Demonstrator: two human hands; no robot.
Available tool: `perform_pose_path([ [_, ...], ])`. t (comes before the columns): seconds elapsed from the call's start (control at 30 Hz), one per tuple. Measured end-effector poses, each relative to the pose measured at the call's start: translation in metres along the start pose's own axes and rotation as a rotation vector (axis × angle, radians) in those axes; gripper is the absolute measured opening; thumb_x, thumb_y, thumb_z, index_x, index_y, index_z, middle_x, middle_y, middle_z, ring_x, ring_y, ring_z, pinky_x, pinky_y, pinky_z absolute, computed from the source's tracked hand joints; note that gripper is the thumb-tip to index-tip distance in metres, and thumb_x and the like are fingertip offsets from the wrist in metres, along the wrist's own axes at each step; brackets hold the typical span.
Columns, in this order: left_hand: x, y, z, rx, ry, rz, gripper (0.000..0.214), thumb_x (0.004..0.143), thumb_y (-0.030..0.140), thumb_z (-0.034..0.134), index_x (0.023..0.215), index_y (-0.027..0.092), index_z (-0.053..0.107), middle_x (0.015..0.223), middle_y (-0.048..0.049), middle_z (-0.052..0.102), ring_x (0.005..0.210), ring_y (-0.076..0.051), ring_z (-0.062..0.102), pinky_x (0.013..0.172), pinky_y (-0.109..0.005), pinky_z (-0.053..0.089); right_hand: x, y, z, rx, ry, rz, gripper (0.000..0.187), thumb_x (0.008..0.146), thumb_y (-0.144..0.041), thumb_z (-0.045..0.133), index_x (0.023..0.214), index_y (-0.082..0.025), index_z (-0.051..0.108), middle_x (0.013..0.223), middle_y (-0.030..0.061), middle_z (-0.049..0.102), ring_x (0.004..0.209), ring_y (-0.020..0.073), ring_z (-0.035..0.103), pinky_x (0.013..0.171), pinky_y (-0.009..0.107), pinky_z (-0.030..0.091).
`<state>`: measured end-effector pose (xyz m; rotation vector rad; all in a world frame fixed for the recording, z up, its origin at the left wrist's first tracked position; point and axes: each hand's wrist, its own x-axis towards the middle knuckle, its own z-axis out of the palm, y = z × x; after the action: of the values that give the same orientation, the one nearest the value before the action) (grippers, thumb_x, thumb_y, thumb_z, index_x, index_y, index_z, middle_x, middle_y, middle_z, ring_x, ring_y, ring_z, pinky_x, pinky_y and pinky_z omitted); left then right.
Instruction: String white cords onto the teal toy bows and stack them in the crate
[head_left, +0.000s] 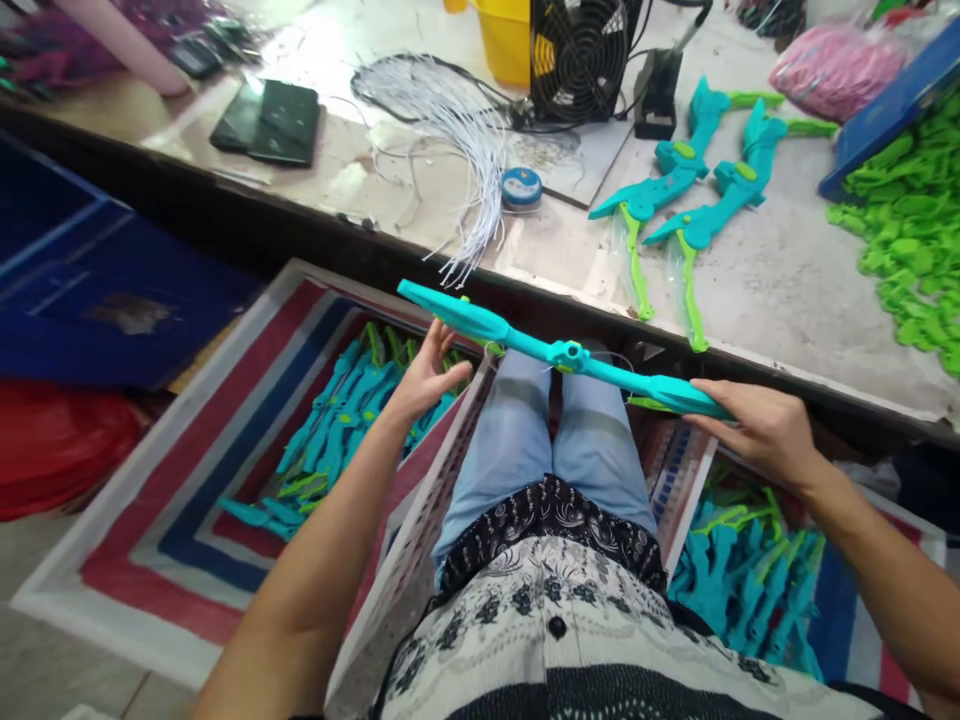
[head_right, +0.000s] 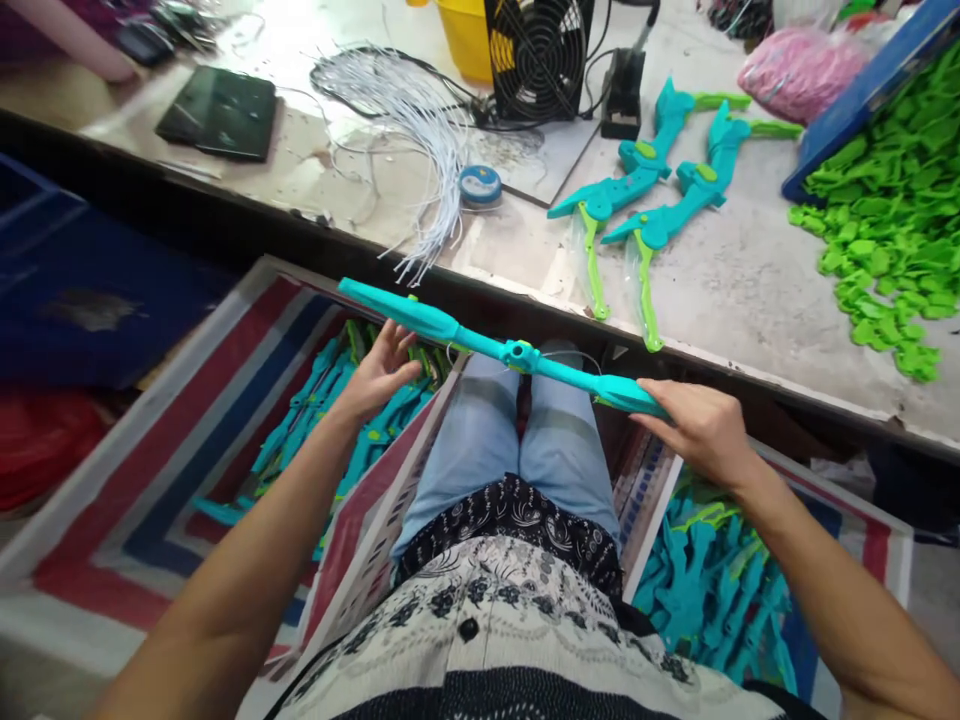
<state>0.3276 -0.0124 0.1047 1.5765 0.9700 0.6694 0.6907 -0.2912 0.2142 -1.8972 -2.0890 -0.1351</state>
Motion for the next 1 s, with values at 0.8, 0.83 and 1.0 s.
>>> perform_pose_path([
  [0.8,-0.107,0.055,0.004,-0.942,0.509,-0.225,0.074,0.078,0.084,0.039,0.119,0.024,0.053,0.122,-0.0116,0.064,0.12,-0.029,0.059,0.093,-0.044,0.053,0.125,-0.202,0.111,0.746,0.169,0.049,0.046,0.089,-0.036,0.064,0.134,-0.025,0.058,0.116,0.0056,0.071,0.097,0.0248,0.072,0.085,0.036,0.06],
  [0.83,-0.108,0.051,-0.003,-0.882,0.587,-0.201,0.076,0.079,0.084,0.038,0.125,0.025,0.051,0.127,-0.0114,0.062,0.123,-0.029,0.057,0.094,-0.043,0.053,0.12,-0.209,0.119,0.73,0.129,0.017,0.045,0.09,-0.036,0.062,0.134,-0.026,0.058,0.115,0.0062,0.072,0.097,0.0252,0.072,0.084,0.036,0.061],
  [1.0,-0.111,0.021,-0.032,-0.592,0.936,-0.129,0.091,0.081,0.074,0.051,0.153,0.036,0.009,0.143,-0.0066,0.05,0.132,-0.023,0.05,0.101,-0.038,0.048,0.097,-0.239,0.161,0.613,-0.024,-0.126,0.047,0.096,-0.033,0.053,0.141,-0.025,0.05,0.114,0.0105,0.071,0.098,0.0264,0.071,0.083,0.038,0.06],
])
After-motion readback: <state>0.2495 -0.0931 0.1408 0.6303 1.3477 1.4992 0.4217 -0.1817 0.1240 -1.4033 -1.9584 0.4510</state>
